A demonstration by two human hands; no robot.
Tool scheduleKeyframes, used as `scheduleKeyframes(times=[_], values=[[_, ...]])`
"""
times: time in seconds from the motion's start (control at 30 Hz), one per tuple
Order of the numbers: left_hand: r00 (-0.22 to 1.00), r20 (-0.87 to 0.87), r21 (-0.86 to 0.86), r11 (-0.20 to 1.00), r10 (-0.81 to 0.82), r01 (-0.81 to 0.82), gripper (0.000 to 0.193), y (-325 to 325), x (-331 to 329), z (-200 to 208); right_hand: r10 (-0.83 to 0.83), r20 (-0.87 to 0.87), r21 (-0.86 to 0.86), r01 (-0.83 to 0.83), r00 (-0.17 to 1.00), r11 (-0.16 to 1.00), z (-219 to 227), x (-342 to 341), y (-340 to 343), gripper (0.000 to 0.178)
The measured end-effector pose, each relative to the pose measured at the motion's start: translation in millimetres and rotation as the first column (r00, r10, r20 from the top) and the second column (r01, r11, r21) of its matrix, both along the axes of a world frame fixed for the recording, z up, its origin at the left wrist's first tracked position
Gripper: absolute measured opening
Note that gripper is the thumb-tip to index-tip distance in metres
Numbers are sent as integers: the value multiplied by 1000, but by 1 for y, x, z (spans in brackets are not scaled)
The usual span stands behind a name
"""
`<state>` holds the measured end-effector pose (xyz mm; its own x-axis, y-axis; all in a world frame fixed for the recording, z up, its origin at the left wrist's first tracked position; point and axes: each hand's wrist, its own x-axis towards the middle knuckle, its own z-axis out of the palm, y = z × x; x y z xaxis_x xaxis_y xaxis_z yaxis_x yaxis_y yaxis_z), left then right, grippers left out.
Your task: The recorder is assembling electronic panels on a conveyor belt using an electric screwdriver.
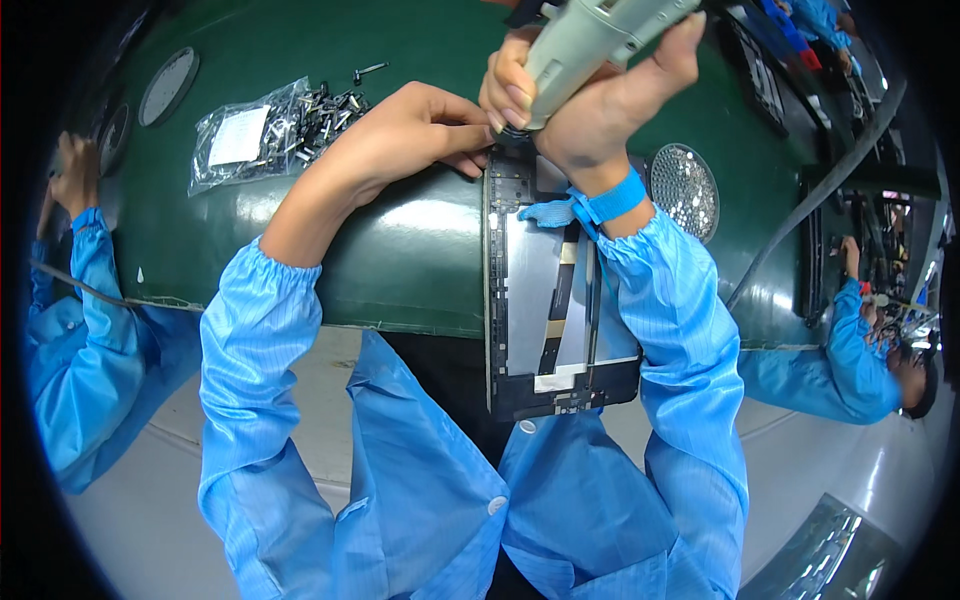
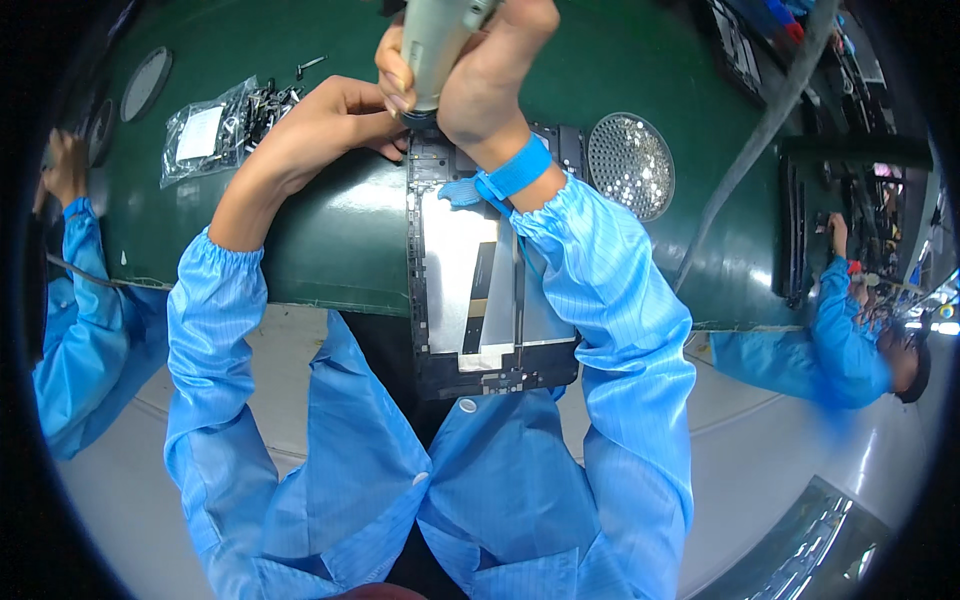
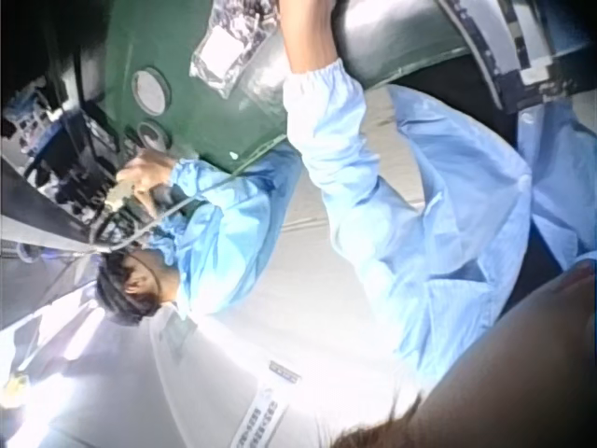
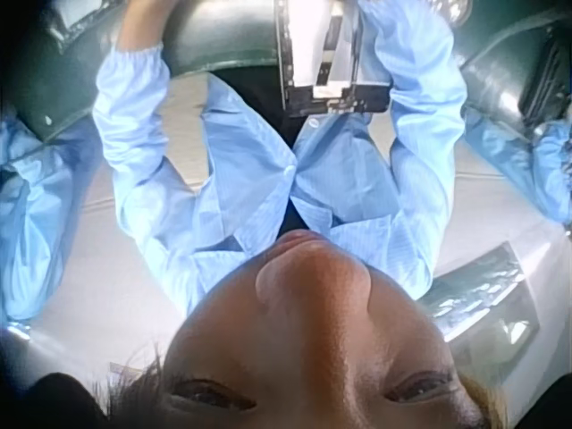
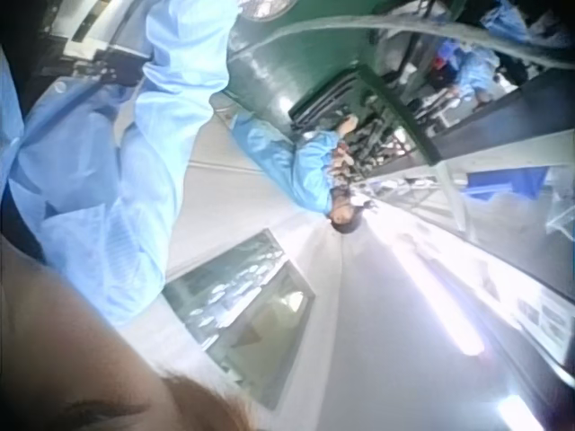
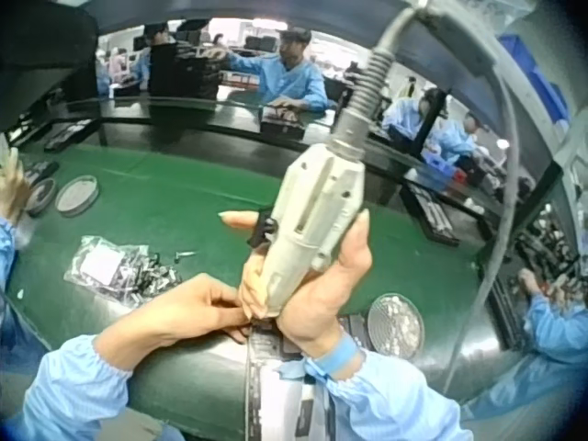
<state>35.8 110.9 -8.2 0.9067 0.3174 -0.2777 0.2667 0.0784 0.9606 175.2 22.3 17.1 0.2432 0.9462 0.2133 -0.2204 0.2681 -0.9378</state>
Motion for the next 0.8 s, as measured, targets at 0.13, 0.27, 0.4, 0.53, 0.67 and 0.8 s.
scheduleKeyframes(times=[0.13, 0.27, 0.4, 0.53, 0.67, 0.8], values=[[999, 12, -18, 999, -41, 42, 18, 2, 0, -4, -104, -32, 70, 106, 994, 992, 8, -11, 2, 111], [1000, -15, -31, 999, -14, 13, 17, -1, 3, -1, -170, -145, 177, 194, 975, 965, 16, -14, 2, 102], [999, -38, -37, 999, 10, -12, 18, 0, 4, -2, -71, -260, 246, 138, 963, 960, 12, -10, 2, 89], [1000, 8, -79, 997, 8, -8, 19, -1, 3, -3, 37, -322, 261, 51, 946, 964, 12, -9, -4, 80], [1000, -11, -94, 995, 24, -24, 19, -2, 2, -4, 51, -343, 248, 38, 938, 968, 4, -10, -4, 79], [999, -21, -77, 997, 25, -26, 19, -2, 2, -2, 63, -344, 316, 52, 937, 947, 9, -12, -4, 52]])
